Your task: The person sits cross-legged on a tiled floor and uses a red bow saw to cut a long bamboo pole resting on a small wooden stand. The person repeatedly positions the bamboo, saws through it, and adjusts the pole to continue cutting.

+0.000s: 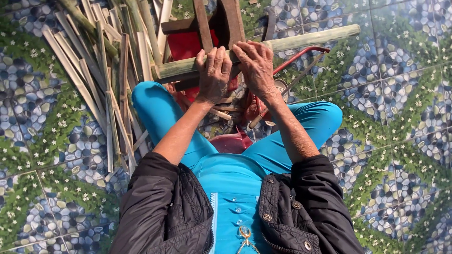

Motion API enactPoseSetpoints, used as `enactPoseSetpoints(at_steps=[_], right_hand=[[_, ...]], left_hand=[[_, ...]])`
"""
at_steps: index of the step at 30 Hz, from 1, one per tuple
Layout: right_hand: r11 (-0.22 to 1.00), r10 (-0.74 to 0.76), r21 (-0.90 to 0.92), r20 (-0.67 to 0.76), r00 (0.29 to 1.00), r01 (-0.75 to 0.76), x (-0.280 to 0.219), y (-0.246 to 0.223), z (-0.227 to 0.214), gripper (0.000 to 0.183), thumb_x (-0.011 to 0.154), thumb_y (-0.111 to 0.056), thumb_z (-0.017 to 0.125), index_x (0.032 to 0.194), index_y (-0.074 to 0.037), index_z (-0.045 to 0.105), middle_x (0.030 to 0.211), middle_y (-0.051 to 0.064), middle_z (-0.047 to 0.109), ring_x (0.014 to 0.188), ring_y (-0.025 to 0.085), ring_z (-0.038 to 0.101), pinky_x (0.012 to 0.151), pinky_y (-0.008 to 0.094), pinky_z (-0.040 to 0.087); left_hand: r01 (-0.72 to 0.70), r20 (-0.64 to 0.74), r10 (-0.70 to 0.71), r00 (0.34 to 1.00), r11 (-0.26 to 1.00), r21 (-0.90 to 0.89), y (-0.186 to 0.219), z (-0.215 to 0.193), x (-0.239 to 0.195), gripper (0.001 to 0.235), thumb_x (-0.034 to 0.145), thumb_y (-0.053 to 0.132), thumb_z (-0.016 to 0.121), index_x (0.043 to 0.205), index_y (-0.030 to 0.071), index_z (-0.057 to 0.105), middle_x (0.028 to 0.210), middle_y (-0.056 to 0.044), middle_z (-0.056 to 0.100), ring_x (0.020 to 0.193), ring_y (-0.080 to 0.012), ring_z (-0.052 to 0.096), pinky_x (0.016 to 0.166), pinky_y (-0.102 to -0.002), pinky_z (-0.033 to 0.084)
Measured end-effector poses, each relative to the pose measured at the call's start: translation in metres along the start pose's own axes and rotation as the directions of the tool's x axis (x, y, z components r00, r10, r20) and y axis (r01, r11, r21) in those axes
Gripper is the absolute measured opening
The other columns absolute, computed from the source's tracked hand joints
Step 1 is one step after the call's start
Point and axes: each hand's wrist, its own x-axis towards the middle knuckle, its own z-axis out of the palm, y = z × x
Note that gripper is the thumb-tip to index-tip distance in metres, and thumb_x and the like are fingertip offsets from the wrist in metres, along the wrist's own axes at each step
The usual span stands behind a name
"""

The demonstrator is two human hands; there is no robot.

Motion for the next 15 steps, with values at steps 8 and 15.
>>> enactPoseSetpoints(at_steps=[8,15], right_hand=[[0.985,0.103,0.140,-0.034,0.994,-0.097,0.001,0.008,0.006,0.051,0.077,-0.005,0.074,0.126,-0.017,0.070,0.129,0.000,0.065,0.115,0.025,0.052,0.101,0.044,0.036],[0.968,0.104,0.231,-0.021,0.994,-0.096,0.004,0.014,0.005,0.060,0.071,0.001,0.075,0.128,-0.017,0.067,0.131,0.001,0.063,0.115,0.027,0.051,0.101,0.047,0.035]], left_hand=[[0.059,0.107,-0.069,0.992,0.994,0.097,0.008,0.007,0.004,0.048,0.093,0.012,0.070,0.138,0.001,0.058,0.116,-0.013,0.053,0.106,-0.0262,0.051,0.101,-0.059,0.033],[0.020,0.144,-0.033,0.989,0.996,0.092,0.003,0.018,0.003,0.051,0.089,0.010,0.073,0.135,-0.001,0.056,0.116,-0.015,0.051,0.097,-0.0281,0.046,0.098,-0.064,0.038]])
